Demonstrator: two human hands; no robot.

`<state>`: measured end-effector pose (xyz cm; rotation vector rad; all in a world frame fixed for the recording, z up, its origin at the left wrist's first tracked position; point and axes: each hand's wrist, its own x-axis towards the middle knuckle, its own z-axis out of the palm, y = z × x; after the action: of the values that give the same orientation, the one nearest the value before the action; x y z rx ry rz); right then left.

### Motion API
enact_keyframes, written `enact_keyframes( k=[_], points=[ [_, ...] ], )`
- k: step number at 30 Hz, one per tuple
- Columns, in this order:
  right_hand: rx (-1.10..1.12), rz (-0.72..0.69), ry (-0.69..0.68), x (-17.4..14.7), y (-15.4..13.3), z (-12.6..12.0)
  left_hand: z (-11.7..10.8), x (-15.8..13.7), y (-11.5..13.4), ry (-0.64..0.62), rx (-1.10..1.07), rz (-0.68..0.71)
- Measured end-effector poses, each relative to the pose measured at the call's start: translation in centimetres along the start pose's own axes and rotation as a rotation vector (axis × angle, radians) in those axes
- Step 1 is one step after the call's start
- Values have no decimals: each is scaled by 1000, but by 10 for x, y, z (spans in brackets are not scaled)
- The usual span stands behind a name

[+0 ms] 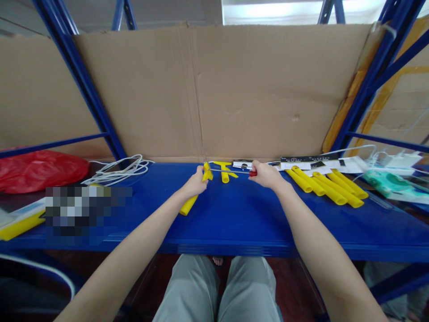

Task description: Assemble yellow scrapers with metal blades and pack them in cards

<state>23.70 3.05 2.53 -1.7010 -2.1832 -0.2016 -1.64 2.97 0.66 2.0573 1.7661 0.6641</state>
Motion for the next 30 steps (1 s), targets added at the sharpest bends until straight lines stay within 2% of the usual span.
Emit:
enact_keyframes(
  k=[6, 9, 14, 17, 22, 26, 30],
  points=[
    [-14, 2, -19, 0, -1, 1, 1, 1, 0, 2, 5, 0],
    [3, -3, -75, -1, -4, 0, 0, 0, 0, 2, 11, -9],
    [57, -111, -200, -1, -7, -3, -1, 0, 0, 2, 23, -16],
    [49, -115, -157, 0, -8, -4, -1, 0, 0, 13, 25, -18],
    [8, -22, -50, -1, -10, -3, -1, -1, 1, 16, 33, -18],
    [-7, 26, -39, -2, -10, -1, -1, -1, 2, 11, 53, -17],
    [72, -9, -78, -2, -6, 2, -1, -1, 1, 14, 46, -1]
  ],
)
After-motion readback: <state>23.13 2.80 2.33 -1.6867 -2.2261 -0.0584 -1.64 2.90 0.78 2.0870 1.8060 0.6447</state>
